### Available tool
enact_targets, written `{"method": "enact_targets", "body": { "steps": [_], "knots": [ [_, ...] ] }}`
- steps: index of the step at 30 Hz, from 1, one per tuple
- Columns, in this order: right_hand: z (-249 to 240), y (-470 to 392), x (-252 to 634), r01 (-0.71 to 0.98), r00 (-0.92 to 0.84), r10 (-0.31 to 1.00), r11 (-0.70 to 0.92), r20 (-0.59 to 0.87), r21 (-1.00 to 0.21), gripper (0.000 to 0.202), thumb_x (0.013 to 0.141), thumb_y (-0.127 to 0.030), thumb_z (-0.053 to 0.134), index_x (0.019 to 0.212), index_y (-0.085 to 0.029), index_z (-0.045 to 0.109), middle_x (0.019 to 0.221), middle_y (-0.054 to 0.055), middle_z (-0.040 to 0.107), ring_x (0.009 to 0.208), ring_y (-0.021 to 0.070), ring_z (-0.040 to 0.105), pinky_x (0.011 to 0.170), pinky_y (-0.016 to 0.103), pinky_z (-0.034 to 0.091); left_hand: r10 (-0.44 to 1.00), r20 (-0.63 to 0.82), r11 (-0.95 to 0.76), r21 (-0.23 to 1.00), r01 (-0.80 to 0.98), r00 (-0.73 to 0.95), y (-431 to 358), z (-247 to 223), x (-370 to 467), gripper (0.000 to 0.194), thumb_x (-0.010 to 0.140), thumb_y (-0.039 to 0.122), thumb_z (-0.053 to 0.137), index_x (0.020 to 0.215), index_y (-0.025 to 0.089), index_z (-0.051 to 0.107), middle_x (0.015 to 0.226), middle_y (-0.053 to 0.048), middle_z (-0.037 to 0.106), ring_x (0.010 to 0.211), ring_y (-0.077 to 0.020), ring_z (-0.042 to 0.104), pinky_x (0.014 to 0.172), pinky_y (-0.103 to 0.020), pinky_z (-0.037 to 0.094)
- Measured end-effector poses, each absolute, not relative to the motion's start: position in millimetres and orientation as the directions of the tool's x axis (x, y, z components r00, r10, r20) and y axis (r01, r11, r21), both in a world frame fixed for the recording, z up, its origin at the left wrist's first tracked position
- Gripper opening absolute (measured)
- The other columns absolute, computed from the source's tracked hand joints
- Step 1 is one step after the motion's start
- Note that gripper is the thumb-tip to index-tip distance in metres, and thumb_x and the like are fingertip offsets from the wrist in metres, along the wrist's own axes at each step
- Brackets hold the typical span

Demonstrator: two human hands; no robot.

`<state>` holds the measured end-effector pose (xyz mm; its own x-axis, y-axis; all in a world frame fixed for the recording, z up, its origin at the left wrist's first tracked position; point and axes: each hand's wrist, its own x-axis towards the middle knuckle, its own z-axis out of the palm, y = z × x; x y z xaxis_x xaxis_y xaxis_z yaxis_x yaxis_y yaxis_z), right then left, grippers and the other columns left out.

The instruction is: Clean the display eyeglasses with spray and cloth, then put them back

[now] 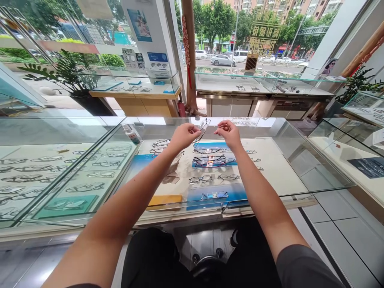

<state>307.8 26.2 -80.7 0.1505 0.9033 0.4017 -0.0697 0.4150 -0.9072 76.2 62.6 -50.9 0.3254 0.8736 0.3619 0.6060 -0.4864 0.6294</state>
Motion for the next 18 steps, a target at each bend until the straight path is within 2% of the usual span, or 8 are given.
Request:
{"method": "enact_targets", "body": {
  "steps": [1,3,5,7,12,18],
  "knots": [
    [-80,24,303,-0.071,0.113,0.912,0.404,0.395,-0.912,0.027,0.072,-0.033,0.083,0.093,-0.027,0.067,0.071,-0.006,0.069,0.078,0.0198,0.078,0.085,0.038,0.062,0.883,0.358,-0.466,0.733,0.495,0.303,58,-53,71,0.027,0.086,0.047,0.077,0.082,0.021,0.078,0.092,-0.009,0.081,0.090,-0.0265,0.073,0.089,-0.041,0.055],
    [-80,18,295,-0.068,0.049,0.924,0.382,0.379,-0.922,0.029,0.072,-0.034,0.085,0.094,-0.026,0.067,0.074,-0.005,0.071,0.081,0.0207,0.080,0.085,0.038,0.063,0.891,0.338,-0.420,0.866,0.270,0.302,50,-61,64,0.035,0.082,0.055,0.084,0.082,0.021,0.077,0.093,-0.009,0.082,0.091,-0.0249,0.073,0.093,-0.041,0.056],
    [-80,13,287,-0.061,-0.001,0.930,0.368,0.368,-0.928,0.030,0.073,-0.035,0.087,0.094,-0.026,0.067,0.076,-0.004,0.073,0.083,0.0214,0.081,0.086,0.039,0.063,0.892,0.323,-0.368,0.926,0.090,0.317,43,-69,62,0.042,0.077,0.060,0.091,0.084,0.021,0.078,0.096,-0.009,0.083,0.093,-0.0239,0.074,0.096,-0.041,0.057],
    [-81,9,282,-0.056,-0.036,0.930,0.363,0.365,-0.930,0.029,0.074,-0.035,0.088,0.093,-0.026,0.067,0.078,-0.003,0.075,0.084,0.0218,0.081,0.087,0.040,0.064,0.890,0.310,-0.323,0.946,-0.017,0.335,37,-76,62,0.046,0.074,0.063,0.095,0.085,0.021,0.079,0.098,-0.009,0.083,0.095,-0.0237,0.075,0.096,-0.040,0.057],
    [-81,3,277,-0.037,-0.093,0.923,0.371,0.373,-0.928,0.032,0.075,-0.039,0.092,0.091,-0.026,0.066,0.084,-0.002,0.075,0.083,0.0192,0.077,0.089,0.040,0.063,0.857,0.303,-0.300,0.951,-0.076,0.417,29,-81,63,0.048,0.074,0.062,0.097,0.089,0.020,0.081,0.096,-0.009,0.082,0.094,-0.0237,0.075,0.096,-0.040,0.058],
    [-78,-8,271,-0.060,-0.095,0.923,0.369,0.373,-0.927,0.039,0.076,-0.046,0.094,0.093,-0.027,0.065,0.088,-0.001,0.072,0.085,0.0184,0.071,0.087,0.039,0.060,0.880,0.277,-0.256,0.961,-0.106,0.387,26,-81,65,0.050,0.075,0.064,0.097,0.091,0.019,0.080,0.093,-0.007,0.080,0.089,-0.0209,0.072,0.092,-0.038,0.059]
  ]
}}
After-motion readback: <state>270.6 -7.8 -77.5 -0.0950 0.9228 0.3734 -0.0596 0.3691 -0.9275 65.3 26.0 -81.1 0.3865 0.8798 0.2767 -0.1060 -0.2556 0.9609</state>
